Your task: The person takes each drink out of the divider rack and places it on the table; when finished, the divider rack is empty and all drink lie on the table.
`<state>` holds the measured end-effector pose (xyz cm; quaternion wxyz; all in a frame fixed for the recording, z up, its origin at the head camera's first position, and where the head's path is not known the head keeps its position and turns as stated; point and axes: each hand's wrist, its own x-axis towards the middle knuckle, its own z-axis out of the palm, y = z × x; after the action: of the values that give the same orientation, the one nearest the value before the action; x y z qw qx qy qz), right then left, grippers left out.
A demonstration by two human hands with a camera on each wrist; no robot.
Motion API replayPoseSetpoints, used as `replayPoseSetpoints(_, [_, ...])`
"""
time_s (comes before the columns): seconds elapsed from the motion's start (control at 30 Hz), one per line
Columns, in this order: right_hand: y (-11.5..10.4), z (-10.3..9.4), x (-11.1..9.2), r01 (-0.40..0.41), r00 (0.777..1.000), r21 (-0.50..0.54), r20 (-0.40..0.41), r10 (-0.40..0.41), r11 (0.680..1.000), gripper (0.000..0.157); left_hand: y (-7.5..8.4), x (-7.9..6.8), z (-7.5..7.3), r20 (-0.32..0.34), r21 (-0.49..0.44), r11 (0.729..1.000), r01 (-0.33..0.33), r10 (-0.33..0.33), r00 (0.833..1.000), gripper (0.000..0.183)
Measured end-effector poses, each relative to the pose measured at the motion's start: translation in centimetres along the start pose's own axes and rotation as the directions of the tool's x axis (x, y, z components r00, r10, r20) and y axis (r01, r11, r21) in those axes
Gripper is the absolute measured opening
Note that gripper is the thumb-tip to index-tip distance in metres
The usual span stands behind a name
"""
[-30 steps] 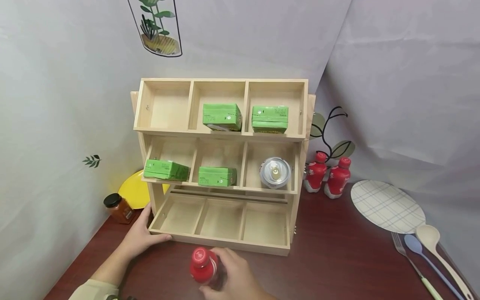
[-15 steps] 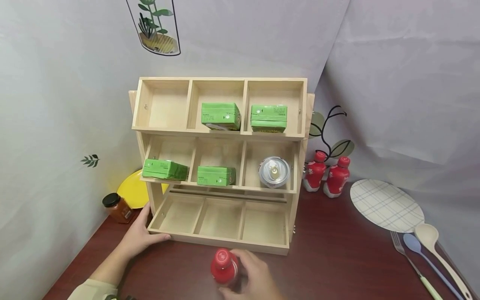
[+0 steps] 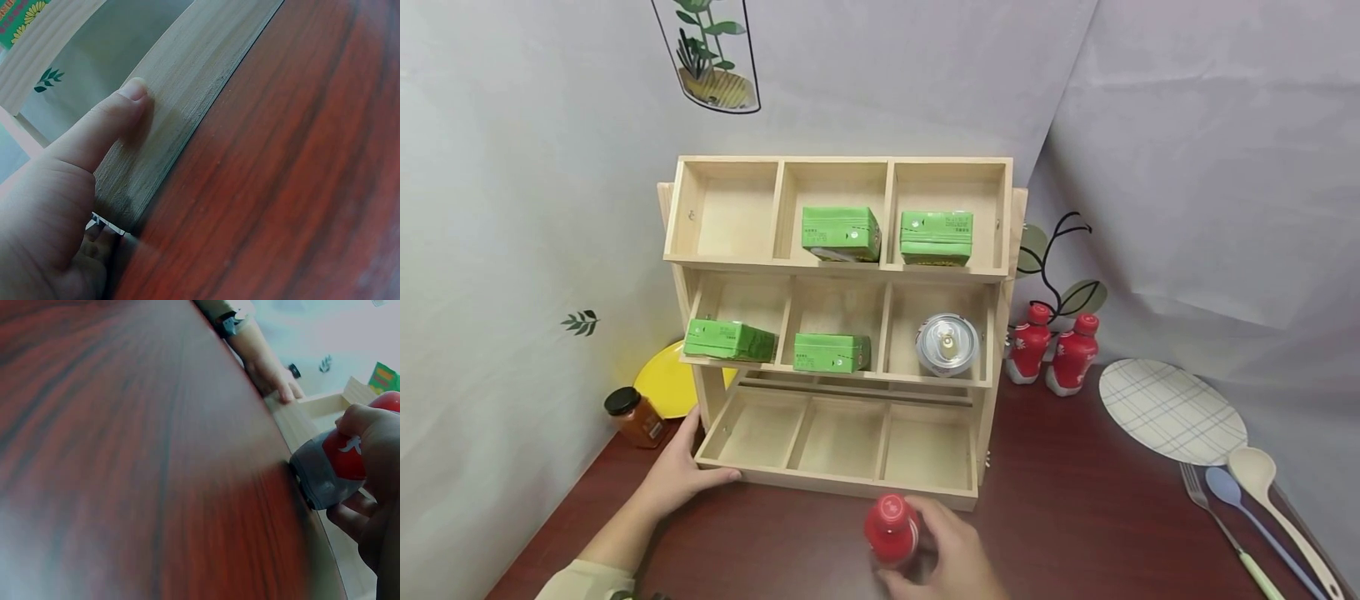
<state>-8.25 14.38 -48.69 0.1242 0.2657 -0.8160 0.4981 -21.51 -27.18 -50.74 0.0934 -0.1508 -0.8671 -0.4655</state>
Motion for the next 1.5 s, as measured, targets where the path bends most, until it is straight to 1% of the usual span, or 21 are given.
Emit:
replayPoseSetpoints(0.13, [0.4, -0.9, -0.5, -0.022, 0.999, -0.02, -0.045, 0.022, 1.0, 0.069, 0.0, 0.0, 0.0, -0.002, 0.009, 1.0, -0.014, 0.014, 1.0, 0.126])
replayPoseSetpoints(0.27, [0.7, -1.7, -1.0, -0.052, 0.995, -0.032, -0.085, 0.049, 0.998, 0.07, 0.1, 0.0, -0.1, -0.001, 0.004, 1.0, 0.005, -0.005, 1.0, 0.126])
replayPoseSetpoints(0.33, [0.7, -2.1, -1.2, -0.056, 0.995, -0.041, -0.089, 0.052, 0.998, 0.069, 0.1, 0.0, -0.1, 0.002, 0.001, 1.0, 0.009, -0.009, 1.0, 0.126])
replayPoseSetpoints(0.43, [0.7, -2.7, -1.6, -0.081, 0.993, -0.071, -0.09, 0.075, 0.994, 0.067, 0.1, 0.0, 0.0, 0.008, -0.004, 1.0, 0.005, -0.005, 1.0, 0.126])
replayPoseSetpoints(0.5, [0.6, -3.1, -1.9, -0.123, 0.989, -0.087, -0.095, 0.115, 0.989, 0.067, 0.1, 0.0, 0.0, 0.01, -0.009, 1.0, 0.003, -0.003, 1.0, 0.126])
replayPoseSetpoints(0.57, [0.6, -3.5, -2.1, -0.171, 0.981, -0.088, -0.105, 0.161, 0.981, 0.066, 0.1, 0.0, 0.0, 0.013, -0.015, 1.0, 0.004, -0.004, 1.0, 0.125])
replayPoseSetpoints(0.6, [0.5, -3.7, -2.3, -0.179, 0.98, -0.099, -0.11, 0.168, 0.979, 0.066, 0.1, -0.1, 0.0, 0.013, -0.018, 1.0, 0.005, -0.004, 1.0, 0.125])
replayPoseSetpoints(0.67, [0.5, -4.0, -2.4, -0.226, 0.968, -0.1, -0.133, 0.212, 0.969, 0.068, 0.2, -0.1, -0.1, 0.013, -0.019, 1.0, 0.005, -0.005, 1.0, 0.125])
replayPoseSetpoints(0.73, [0.4, -4.3, -2.6, -0.257, 0.959, -0.115, -0.153, 0.238, 0.96, 0.069, 0.2, 0.0, -0.1, 0.013, -0.022, 1.0, 0.006, -0.005, 1.0, 0.125])
replayPoseSetpoints(0.87, [0.3, -4.9, -3.0, -0.348, 0.928, -0.145, -0.198, 0.317, 0.926, 0.072, 0.2, 0.0, -0.1, 0.014, -0.029, 0.999, 0.018, -0.017, 1.0, 0.125])
replayPoseSetpoints(1.03, [0.5, -5.9, -3.7, -0.39, 0.909, -0.196, -0.234, 0.344, 0.9, 0.073, 0.2, 0.0, -0.1, 0.015, -0.03, 0.999, 0.018, -0.017, 1.0, 0.125])
replayPoseSetpoints(1.1, [0.7, -6.3, -3.9, -0.404, 0.903, -0.198, -0.241, 0.356, 0.893, 0.073, 0.2, 0.0, -0.1, 0.013, -0.029, 0.999, 0.017, -0.017, 1.0, 0.126])
replayPoseSetpoints(1.17, [0.8, -6.7, -4.0, -0.427, 0.892, -0.2, -0.252, 0.374, 0.882, 0.073, 0.1, 0.0, -0.1, 0.012, -0.028, 0.999, 0.018, -0.018, 1.0, 0.126])
replayPoseSetpoints(1.3, [1.1, -7.7, -4.5, -0.414, 0.897, -0.267, -0.285, 0.339, 0.87, 0.073, 0.1, 0.0, -0.1, 0.011, -0.024, 0.999, 0.022, -0.021, 1.0, 0.126])
replayPoseSetpoints(1.37, [1.3, -8.3, -4.7, -0.425, 0.894, -0.319, -0.298, 0.336, 0.847, 0.072, 0.1, 0.0, -0.1, 0.011, -0.02, 1.0, 0.021, -0.02, 1.0, 0.126])
replayPoseSetpoints(1.5, [1.7, -9.3, -5.1, -0.431, 0.89, -0.381, -0.329, 0.316, 0.818, 0.072, 0.2, 0.0, 0.0, 0.011, -0.025, 1.0, 0.012, -0.012, 1.0, 0.125])
